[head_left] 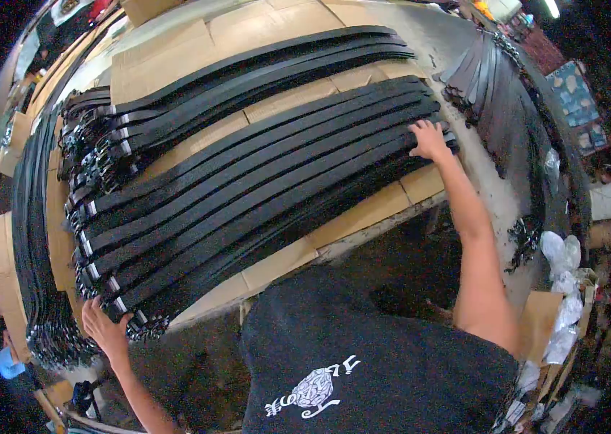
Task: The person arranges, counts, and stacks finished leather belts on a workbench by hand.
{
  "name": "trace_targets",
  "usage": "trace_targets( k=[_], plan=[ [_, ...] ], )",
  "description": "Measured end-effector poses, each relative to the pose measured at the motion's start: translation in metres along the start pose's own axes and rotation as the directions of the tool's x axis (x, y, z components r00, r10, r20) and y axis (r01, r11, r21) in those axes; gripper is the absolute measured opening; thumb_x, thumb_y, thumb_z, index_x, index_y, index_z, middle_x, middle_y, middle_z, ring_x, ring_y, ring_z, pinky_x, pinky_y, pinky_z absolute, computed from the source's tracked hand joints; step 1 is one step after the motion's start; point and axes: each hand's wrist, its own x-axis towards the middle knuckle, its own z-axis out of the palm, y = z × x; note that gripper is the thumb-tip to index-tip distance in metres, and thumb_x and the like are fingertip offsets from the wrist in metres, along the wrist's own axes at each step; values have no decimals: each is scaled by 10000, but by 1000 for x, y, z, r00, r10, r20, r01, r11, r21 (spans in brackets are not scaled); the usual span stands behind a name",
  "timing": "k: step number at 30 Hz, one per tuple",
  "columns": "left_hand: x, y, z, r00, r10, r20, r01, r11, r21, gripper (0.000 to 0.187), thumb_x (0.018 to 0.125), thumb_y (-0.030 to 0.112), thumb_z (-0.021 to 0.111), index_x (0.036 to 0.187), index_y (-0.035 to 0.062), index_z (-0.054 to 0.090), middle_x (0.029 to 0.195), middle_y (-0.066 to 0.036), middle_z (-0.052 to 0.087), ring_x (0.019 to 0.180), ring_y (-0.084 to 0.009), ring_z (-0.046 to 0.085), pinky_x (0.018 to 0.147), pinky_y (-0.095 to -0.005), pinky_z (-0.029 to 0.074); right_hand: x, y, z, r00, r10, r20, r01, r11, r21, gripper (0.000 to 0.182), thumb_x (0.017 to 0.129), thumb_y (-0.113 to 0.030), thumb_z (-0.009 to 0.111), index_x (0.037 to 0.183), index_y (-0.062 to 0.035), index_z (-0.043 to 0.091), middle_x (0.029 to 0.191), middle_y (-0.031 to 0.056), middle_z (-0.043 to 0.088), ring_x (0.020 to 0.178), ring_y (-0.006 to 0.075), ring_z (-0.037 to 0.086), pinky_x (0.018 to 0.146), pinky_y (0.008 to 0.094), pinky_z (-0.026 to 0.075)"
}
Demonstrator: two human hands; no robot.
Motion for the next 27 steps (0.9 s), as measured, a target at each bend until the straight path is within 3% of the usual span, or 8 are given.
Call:
trace_targets(
  k=[4,10,11,15,17,20,23,27],
  plan=[
    [-9,4,11,977,209,-33,-210,977,-30,469,691,143,732,1137,150,588,1158,-82,512,1170,-296,444,976,-440,342,-26,-49,8,911,-251,-327,304,945,123,509,660,-318,786,1113,-163,616,1177,91,535,1170,305,467,973,468,372],
    [-1,9,10,990,132,-59,-137,986,-90,384,676,203,757,1047,172,660,1098,-61,521,1103,-269,459,942,-411,346,-25,-80,28,848,-140,-512,335,889,312,311,693,-277,751,977,-171,678,1023,66,568,986,267,529,828,408,417],
    [2,11,8,994,105,-43,-110,984,-139,413,654,239,771,1047,172,664,1117,-58,513,1113,-273,447,947,-414,342,-27,-85,26,853,-117,-508,302,905,299,307,701,-273,747,981,-167,675,1021,70,567,984,270,529,824,409,417],
    [-2,26,-10,999,46,-8,-46,999,-20,499,632,276,790,1099,183,641,1174,-70,489,1158,-292,411,965,-439,334,-48,-119,14,883,-64,-466,242,911,334,297,741,-267,721,1005,-144,664,1011,90,563,980,285,529,826,418,416],
    [-12,33,-4,991,60,-124,-67,996,-51,467,695,261,760,1133,175,624,1181,-81,492,1159,-302,415,974,-448,326,-65,-145,18,906,-119,-406,294,867,403,336,768,-292,694,1047,-110,649,1059,121,565,1018,306,529,871,425,410],
    [-28,36,5,972,-17,-235,-13,992,-127,368,787,232,704,1142,167,629,1174,-82,511,1146,-293,436,965,-452,332,-92,-187,19,839,-189,-510,419,822,386,365,771,-316,692,1062,-102,642,1125,137,563,1066,316,519,899,424,402],
    [-38,17,26,931,-112,-347,82,991,-101,334,812,227,688,1141,192,639,1169,-82,524,1132,-290,455,951,-444,348,-100,-204,29,856,-118,-503,358,837,413,417,783,-340,689,1115,-97,624,1196,152,544,1129,330,491,954,445,377],
    [-36,-2,39,914,-66,-400,14,991,-132,308,818,216,684,1124,209,653,1125,-54,551,1090,-269,498,935,-410,353,-103,-206,43,898,-67,-436,264,873,411,446,847,-349,636,1221,-114,577,1307,134,481,1231,323,420,1050,447,301]
  ],
)
